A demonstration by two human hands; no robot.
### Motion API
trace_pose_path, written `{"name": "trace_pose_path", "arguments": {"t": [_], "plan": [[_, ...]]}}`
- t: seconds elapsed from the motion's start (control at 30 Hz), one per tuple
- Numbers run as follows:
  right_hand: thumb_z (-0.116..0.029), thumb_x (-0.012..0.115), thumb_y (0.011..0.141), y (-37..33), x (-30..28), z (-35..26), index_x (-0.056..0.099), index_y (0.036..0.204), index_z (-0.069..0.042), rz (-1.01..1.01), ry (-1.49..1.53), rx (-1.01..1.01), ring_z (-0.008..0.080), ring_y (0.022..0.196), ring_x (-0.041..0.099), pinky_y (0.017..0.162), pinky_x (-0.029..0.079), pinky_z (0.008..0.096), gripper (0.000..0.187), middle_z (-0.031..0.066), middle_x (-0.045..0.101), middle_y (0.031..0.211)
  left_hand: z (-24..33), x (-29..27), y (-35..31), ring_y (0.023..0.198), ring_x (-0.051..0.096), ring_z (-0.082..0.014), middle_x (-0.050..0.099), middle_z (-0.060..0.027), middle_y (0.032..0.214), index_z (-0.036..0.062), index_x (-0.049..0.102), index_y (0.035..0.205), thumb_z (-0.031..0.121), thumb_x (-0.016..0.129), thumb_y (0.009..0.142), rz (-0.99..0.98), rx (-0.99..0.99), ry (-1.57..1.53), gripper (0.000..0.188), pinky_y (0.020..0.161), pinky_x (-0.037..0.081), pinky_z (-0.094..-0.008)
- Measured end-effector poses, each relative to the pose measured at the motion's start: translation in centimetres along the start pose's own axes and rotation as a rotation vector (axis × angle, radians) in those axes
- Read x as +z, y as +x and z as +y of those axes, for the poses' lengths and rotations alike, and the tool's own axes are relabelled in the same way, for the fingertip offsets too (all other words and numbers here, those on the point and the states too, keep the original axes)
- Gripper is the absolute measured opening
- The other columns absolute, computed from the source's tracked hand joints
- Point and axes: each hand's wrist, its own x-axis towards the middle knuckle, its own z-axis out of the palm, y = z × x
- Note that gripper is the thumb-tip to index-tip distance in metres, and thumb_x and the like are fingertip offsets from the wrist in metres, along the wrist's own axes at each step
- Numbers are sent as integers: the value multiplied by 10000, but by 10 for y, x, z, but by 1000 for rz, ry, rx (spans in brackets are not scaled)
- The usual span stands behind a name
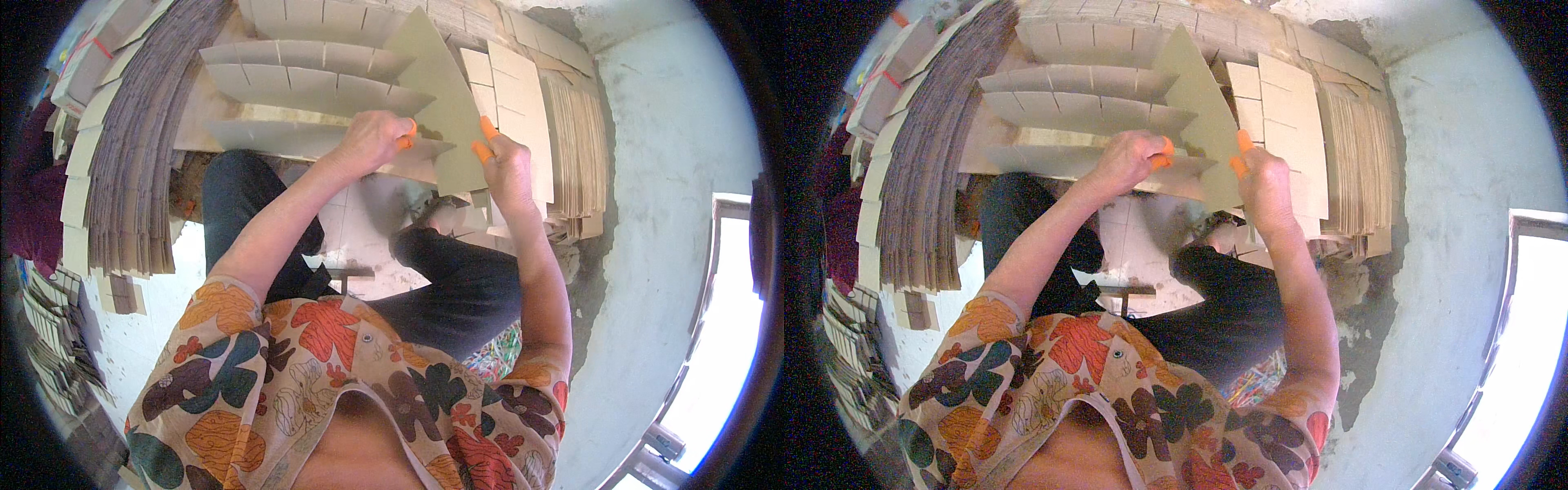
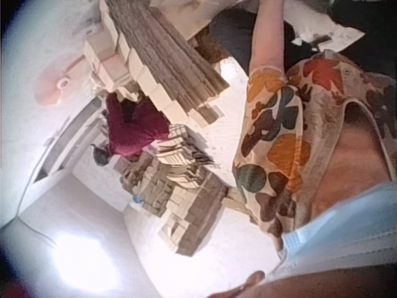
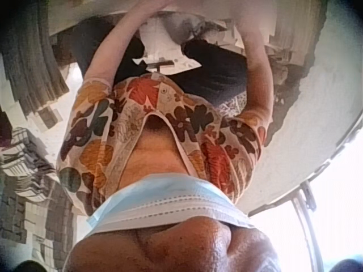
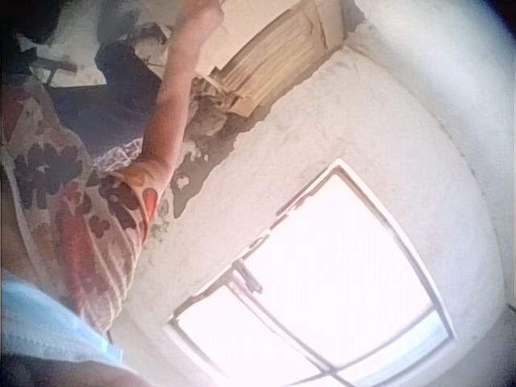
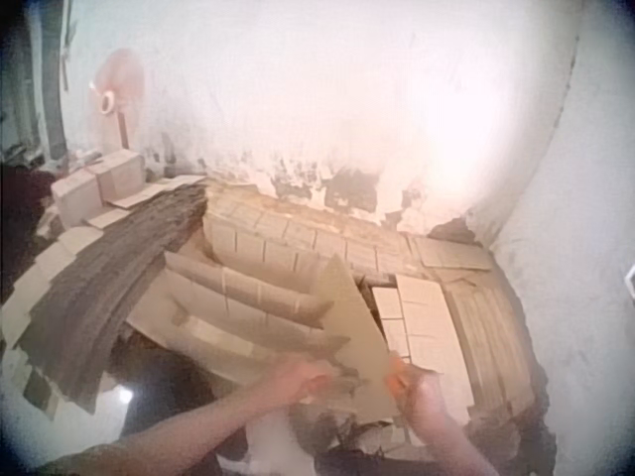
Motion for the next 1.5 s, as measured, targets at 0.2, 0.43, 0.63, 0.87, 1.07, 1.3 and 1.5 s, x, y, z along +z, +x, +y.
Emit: {"name": "trace_pose_path", "arguments": {"t": [0.2,0.43,0.63,0.87,1.07,1.3,1.5], "plan": [[-75,701,755,-9,10,10,640,857,38,73,7,-37,307,527,545,517,452,362,164,195,570,660,1,-2,-1,694,601,-321,597,-131,715,96,599,788,159,678,732,-20,5,-5,115,590,459,-430],[-76,678,770,-4,7,5,608,807,29,-6,-27,-90,355,622,602,550,478,401,131,204,593,716,-6,0,1,683,597,-323,592,-131,704,100,603,799,162,685,726,5,-3,-10,126,588,460,-431],[-39,560,765,-13,36,17,578,741,-7,-121,-177,-201,353,636,597,564,492,423,44,171,575,744,1,-2,0,675,590,-326,576,-125,695,103,609,781,159,687,722,-22,16,6,112,588,454,-435],[-185,629,827,-7,-6,39,630,975,-70,331,-280,-103,272,888,584,705,501,400,188,108,606,917,1,-3,-2,694,597,-311,590,-121,717,100,623,795,176,680,724,27,43,-51,118,613,463,-419],[-367,721,758,-11,-38,79,503,1215,23,23,-382,545,334,988,579,798,478,392,639,220,594,1100,2,-7,-2,706,604,-306,603,-118,734,97,624,798,185,676,731,-10,-2,-28,123,621,470,-411],[-301,788,686,-12,-48,138,530,1197,43,-1,251,724,238,894,630,799,483,359,667,196,653,1006,2,-10,-2,734,608,-304,612,-117,755,109,631,850,220,686,746,-30,-42,16,162,635,473,-413],[-147,706,758,5,-86,71,533,1193,64,456,457,636,202,912,609,818,473,331,513,182,656,994,1,-33,-13,802,600,-302,623,-112,820,66,635,928,286,712,739,132,78,87,300,687,475,-411]]}}
